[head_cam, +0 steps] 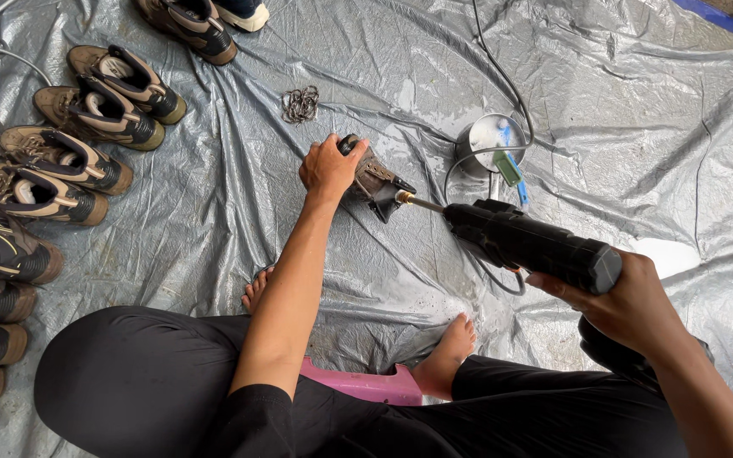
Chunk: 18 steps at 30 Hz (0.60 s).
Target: The person scrubs a shoe with a brush and cleaning solution, then uses a heat gun to dry the shoe. The person rotates the shoe to clean and dry different areas, including the sole and interior.
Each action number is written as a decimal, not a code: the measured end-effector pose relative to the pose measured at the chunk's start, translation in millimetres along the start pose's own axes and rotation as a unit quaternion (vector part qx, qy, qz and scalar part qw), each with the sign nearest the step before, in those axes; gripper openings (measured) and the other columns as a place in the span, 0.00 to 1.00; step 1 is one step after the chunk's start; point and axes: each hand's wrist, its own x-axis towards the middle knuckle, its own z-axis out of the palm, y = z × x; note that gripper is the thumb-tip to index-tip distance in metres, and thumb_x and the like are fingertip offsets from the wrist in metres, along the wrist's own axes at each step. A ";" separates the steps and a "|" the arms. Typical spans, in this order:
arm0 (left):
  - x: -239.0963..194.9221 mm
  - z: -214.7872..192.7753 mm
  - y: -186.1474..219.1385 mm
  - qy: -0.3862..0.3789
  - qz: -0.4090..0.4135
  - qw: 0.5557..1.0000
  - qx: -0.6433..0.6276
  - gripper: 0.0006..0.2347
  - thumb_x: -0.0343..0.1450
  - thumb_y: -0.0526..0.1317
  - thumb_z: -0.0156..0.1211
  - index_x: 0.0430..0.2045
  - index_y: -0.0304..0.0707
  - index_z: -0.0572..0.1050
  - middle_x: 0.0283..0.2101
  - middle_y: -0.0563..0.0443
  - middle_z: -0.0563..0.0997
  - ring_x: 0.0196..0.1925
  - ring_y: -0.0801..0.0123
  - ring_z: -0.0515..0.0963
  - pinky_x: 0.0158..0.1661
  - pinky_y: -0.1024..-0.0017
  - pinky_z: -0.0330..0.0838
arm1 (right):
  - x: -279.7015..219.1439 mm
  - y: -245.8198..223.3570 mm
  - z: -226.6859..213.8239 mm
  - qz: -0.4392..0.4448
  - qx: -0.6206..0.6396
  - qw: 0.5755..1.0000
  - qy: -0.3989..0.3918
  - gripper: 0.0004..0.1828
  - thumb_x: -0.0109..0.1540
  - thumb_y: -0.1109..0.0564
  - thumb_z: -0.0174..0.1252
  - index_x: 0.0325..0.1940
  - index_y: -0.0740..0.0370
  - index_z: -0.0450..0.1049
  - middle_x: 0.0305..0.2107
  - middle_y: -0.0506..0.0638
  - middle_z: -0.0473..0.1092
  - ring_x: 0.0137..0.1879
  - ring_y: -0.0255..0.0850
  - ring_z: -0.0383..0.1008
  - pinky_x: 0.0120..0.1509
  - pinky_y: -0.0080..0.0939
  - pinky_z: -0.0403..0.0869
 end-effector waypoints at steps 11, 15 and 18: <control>12.2 -16.0 -29.9 -0.014 -0.024 0.999 -0.043 0.33 0.69 0.74 0.44 0.49 0.46 0.74 0.53 0.43 0.80 0.59 0.48 0.76 0.54 0.52 0.67 | 9.3 -3.9 11.4 -0.034 -0.015 0.999 -0.017 0.22 0.53 0.44 0.80 0.23 0.61 0.76 0.18 0.45 0.64 0.30 0.34 0.58 0.32 0.42 0.63; 18.0 -10.9 -43.0 -0.091 -0.045 0.990 -0.094 0.30 0.68 0.74 0.46 0.28 0.52 0.85 0.31 0.51 0.83 0.37 0.57 0.81 0.37 0.60 0.68 | 13.6 9.6 5.6 -0.012 -0.015 1.000 -0.013 0.26 0.50 0.45 0.82 0.22 0.63 0.73 0.18 0.46 0.64 0.29 0.36 0.58 0.32 0.43 0.63; 7.9 6.3 -52.7 -0.194 -0.099 0.962 -0.163 0.32 0.74 0.69 0.50 0.47 0.35 0.78 0.20 0.60 0.66 0.14 0.79 0.64 0.16 0.85 0.63 | 13.6 0.0 0.5 0.017 -0.056 0.998 -0.018 0.24 0.50 0.44 0.82 0.25 0.63 0.78 0.19 0.48 0.71 0.30 0.35 0.65 0.34 0.42 0.66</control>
